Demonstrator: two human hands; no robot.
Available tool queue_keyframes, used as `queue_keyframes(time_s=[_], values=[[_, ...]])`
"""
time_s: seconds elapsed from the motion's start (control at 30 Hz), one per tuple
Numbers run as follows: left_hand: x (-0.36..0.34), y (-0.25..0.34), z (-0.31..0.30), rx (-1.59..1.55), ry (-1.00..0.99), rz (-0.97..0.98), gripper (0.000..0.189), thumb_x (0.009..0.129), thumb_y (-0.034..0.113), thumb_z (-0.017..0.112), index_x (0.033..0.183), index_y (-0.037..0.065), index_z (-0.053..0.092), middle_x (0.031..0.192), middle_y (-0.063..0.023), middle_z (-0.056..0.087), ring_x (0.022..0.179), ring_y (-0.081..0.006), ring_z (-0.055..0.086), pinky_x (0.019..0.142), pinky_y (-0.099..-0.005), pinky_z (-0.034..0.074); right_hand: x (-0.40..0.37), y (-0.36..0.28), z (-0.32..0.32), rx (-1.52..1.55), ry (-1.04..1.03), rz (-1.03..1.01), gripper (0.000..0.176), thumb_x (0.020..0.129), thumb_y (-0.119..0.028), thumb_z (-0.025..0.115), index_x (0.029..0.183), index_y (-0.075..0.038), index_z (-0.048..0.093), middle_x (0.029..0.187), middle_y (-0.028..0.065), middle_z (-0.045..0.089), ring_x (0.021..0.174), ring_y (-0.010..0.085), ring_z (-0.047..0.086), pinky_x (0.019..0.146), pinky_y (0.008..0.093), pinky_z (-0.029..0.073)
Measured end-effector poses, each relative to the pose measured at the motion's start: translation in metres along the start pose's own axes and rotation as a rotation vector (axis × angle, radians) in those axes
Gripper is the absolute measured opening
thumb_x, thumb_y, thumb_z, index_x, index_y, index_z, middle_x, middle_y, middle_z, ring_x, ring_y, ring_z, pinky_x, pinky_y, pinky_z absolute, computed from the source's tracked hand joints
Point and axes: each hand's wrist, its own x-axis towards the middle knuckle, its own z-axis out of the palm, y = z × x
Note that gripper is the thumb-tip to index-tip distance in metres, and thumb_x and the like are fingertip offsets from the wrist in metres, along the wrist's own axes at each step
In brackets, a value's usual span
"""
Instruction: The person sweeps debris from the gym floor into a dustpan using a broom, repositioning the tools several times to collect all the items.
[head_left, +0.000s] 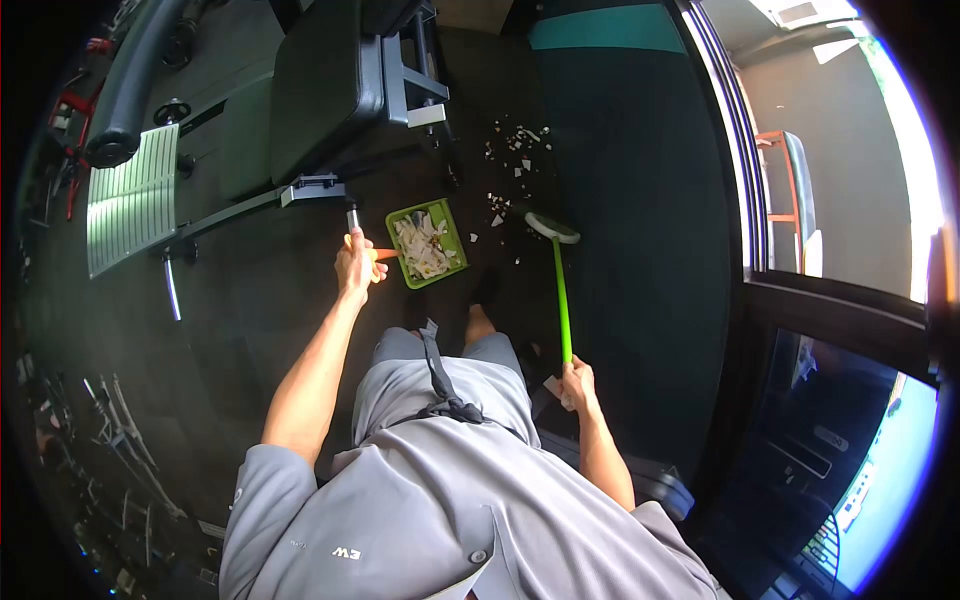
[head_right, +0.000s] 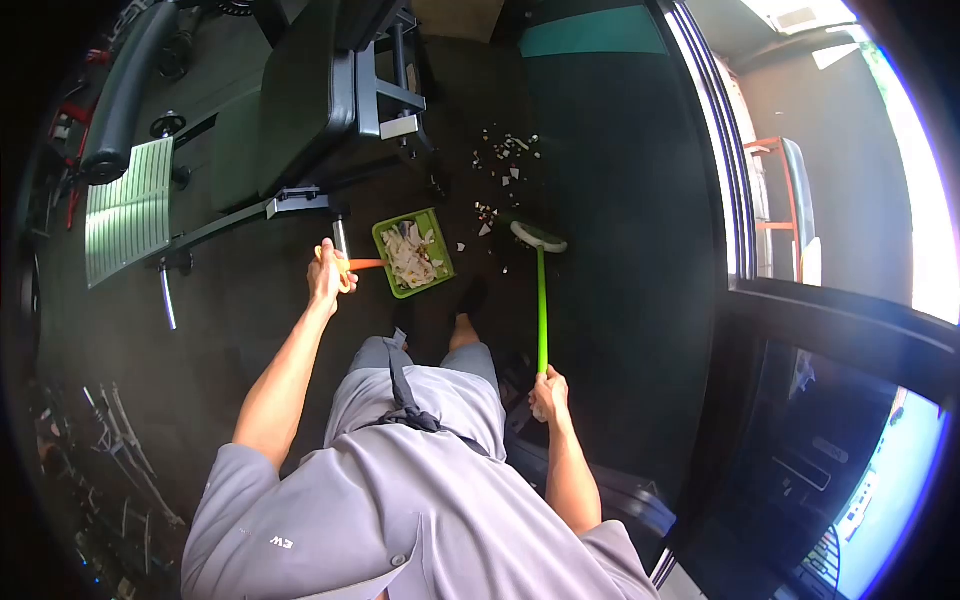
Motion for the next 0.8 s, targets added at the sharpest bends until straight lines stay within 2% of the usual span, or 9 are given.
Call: queue_keyframes(time_s=[0.1, 0.3, 0.4, 0.5, 0.63, 0.77, 0.8], values=[[-0.003, 0.009, 0.0, 0.055, -0.01, 0.032, 0.052, 0.093, 0.05, 0.04, 0.088, 0.0, 0.051, 0.059, -0.0114, 0.056, 0.043, -0.018, 0.059, 0.036, -0.0278, 0.047, -0.002, 0.019, 0.011, 0.232, -0.035, 0.056, 0.024, 0.095, -0.023, 0.042, 0.098, -0.006, 0.058, 0.058, 0.0065, 0.054, 0.042, 0.0139, 0.051, 0.039, 0.0295, 0.046], [0.008, 0.008, 0.004, 0.092, -0.02, 0.057, 0.051, 0.093, 0.049, 0.041, 0.08, 0.001, 0.051, 0.057, -0.0088, 0.056, 0.045, -0.018, 0.06, 0.037, -0.0291, 0.048, 0.016, 0.042, 0.077, 0.494, -0.028, 0.324, 0.021, 0.093, -0.02, 0.041, 0.09, -0.003, 0.053, 0.059, 0.0063, 0.051, 0.042, 0.014, 0.047, 0.037, 0.0296, 0.044], [0.008, 0.009, 0.007, 0.111, -0.029, 0.071, 0.052, 0.093, 0.048, 0.043, 0.074, 0.001, 0.052, 0.056, -0.0079, 0.054, 0.045, -0.0187, 0.06, 0.038, -0.03, 0.05, 0.015, 0.041, 0.114, 0.755, -0.141, 0.429, 0.015, 0.09, -0.016, 0.043, 0.086, -0.003, 0.047, 0.057, 0.0057, 0.048, 0.041, 0.0134, 0.045, 0.036, 0.0286, 0.043], [0.009, 0.009, 0.01, 0.117, -0.034, 0.051, 0.053, 0.092, 0.05, 0.043, 0.072, 0.002, 0.052, 0.055, -0.0073, 0.054, 0.045, -0.0187, 0.061, 0.038, -0.03, 0.05, 0.0, 0.049, 0.138, 0.698, -0.218, 0.464, 0.015, 0.09, -0.016, 0.043, 0.084, -0.003, 0.047, 0.057, 0.0045, 0.047, 0.041, 0.0121, 0.043, 0.036, 0.0282, 0.042], [0.008, 0.008, 0.013, 0.122, -0.026, 0.063, 0.055, 0.092, 0.052, 0.042, 0.072, 0.002, 0.052, 0.055, -0.007, 0.053, 0.045, -0.019, 0.061, 0.039, -0.0298, 0.051, -0.04, 0.045, 0.124, 0.781, -0.259, 0.444, 0.015, 0.093, -0.019, 0.041, 0.091, -0.005, 0.046, 0.056, 0.0025, 0.045, 0.04, 0.011, 0.041, 0.034, 0.0264, 0.04], [0.01, 0.01, 0.013, 0.128, -0.043, 0.074, 0.054, 0.092, 0.051, 0.043, 0.073, 0.001, 0.053, 0.056, -0.0068, 0.054, 0.045, -0.0193, 0.061, 0.039, -0.0301, 0.051, -0.059, 0.048, 0.093, 0.695, -0.194, 0.348, 0.015, 0.093, -0.021, 0.041, 0.093, -0.007, 0.046, 0.059, 0.0038, 0.046, 0.041, 0.0113, 0.042, 0.035, 0.0263, 0.041], [0.01, 0.01, 0.013, 0.126, -0.041, 0.066, 0.054, 0.092, 0.051, 0.043, 0.073, 0.001, 0.053, 0.056, -0.0068, 0.054, 0.046, -0.0193, 0.061, 0.039, -0.0303, 0.051, -0.049, 0.059, 0.089, 0.692, -0.166, 0.363, 0.023, 0.093, -0.022, 0.043, 0.106, -0.007, 0.054, 0.06, 0.0059, 0.05, 0.043, 0.0131, 0.047, 0.038, 0.0289, 0.045]])
